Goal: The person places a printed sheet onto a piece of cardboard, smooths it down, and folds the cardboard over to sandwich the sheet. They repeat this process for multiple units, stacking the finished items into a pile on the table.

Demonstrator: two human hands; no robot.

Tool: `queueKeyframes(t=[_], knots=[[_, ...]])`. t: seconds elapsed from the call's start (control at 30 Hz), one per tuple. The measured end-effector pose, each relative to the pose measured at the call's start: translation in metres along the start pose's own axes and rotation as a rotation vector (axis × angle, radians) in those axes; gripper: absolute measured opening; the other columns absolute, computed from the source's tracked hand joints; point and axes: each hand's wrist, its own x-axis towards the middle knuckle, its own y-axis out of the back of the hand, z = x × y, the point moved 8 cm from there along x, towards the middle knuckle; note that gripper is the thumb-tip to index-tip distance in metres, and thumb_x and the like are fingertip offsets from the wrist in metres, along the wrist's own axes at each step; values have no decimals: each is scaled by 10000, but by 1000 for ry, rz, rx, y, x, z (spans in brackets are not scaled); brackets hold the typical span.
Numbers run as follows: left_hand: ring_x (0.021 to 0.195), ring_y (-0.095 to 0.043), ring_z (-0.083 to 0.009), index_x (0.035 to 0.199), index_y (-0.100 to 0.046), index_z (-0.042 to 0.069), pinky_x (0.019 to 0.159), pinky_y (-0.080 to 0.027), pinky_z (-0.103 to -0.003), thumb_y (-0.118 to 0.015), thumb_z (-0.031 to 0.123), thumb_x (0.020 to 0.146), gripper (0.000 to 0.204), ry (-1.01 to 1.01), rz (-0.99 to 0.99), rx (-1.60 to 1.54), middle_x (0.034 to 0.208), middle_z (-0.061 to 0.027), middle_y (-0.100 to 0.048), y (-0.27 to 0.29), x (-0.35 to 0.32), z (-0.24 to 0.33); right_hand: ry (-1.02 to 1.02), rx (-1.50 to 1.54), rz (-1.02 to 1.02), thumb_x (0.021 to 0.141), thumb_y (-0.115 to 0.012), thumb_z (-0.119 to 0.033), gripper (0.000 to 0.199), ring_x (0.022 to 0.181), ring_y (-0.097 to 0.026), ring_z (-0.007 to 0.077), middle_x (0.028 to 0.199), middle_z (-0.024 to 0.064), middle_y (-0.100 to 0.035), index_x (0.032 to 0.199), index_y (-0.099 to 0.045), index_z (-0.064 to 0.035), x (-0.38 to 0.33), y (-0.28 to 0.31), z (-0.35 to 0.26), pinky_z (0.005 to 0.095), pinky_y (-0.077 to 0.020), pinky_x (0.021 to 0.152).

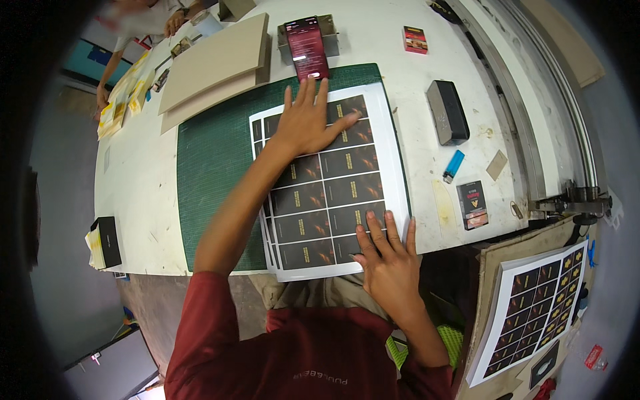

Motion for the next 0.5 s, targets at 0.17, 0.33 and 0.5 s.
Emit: queueKeyframes(t=[0.17,0.33,0.5], knots=[[1455,-160,-394,1461,-254,-82,1175,-98,-531,-291,670,942,915,-287,-47,-116,1532,-291,-218,-12,-24,75,-34,33,14,812,-693,-212,457,1368,-377,379,1428,129,-487,1239,-632,-63,-3,0,5,630,-223,1110],[1456,-177,-371,1461,-293,-47,1181,-112,-518,-299,633,959,845,-456,-107,-175,1535,-268,-234,-6,-48,114,-52,37,14,821,-682,-201,462,1368,-374,382,1432,131,-480,1258,-618,-67,-6,2,10,624,-234,1108],[1458,-198,-332,1472,-290,-27,1185,-118,-490,-260,645,953,850,-206,-32,-92,1548,-231,-241,-23,55,75,-15,-2,43,824,-683,-199,489,1366,-375,386,1436,136,-474,1290,-592,-80,1,2,8,614,-253,1105]])
